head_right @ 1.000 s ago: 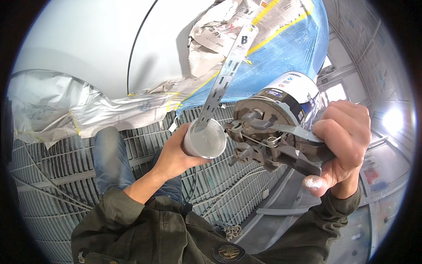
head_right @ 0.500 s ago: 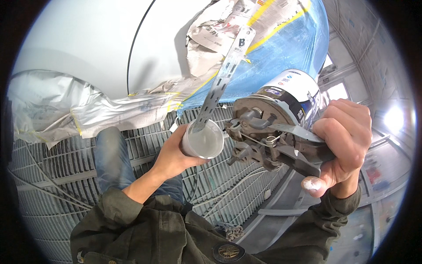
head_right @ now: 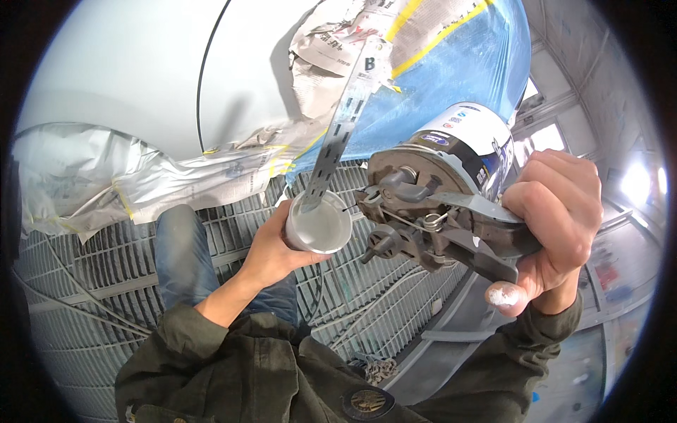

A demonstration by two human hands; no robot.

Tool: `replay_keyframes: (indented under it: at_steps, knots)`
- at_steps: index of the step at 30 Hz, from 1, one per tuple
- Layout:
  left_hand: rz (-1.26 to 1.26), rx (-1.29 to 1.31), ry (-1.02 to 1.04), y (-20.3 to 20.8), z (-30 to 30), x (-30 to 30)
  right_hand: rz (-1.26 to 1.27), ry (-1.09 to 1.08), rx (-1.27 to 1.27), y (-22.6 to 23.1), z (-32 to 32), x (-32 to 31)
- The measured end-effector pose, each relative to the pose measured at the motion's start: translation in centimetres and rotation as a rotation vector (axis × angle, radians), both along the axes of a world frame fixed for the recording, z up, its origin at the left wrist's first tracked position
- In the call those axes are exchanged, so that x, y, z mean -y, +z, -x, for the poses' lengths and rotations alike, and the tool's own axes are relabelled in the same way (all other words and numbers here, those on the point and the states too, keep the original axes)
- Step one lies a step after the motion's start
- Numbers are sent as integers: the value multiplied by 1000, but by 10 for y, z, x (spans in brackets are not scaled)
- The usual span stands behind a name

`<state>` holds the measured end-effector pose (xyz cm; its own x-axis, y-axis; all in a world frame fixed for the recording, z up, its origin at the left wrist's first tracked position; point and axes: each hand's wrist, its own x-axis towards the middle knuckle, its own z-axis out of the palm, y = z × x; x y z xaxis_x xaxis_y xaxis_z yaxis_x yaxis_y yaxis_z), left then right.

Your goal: The person pours paint from a can into a small cup, stirs it with a metal strip, and then pours the paint into a spray gun. They repeat this process multiple times while sitting on the floor next to a car bumper.

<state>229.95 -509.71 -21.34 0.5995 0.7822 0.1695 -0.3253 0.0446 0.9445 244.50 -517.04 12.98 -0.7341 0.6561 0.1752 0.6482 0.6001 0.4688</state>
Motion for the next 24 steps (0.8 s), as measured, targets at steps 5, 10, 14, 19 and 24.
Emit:
replay_keyframes:
  at_steps: [5,10,14,19,24]
  knots:
    - [36,-10,-35,-17,-4,-2,8,-19,-42,-6,-15,-1]
    - [83,-69,-67,-18,-4,-6,-43,-136,-347,-32,-51,9]
    - [74,-63,-20,-27,-9,-6,-89,-375,-723,-75,-114,35]
    - [129,-215,-3,-65,15,-2,-155,-974,-1451,-232,-215,77]
    - [172,-324,-31,-84,56,2,139,-1568,-2124,-439,-265,92]
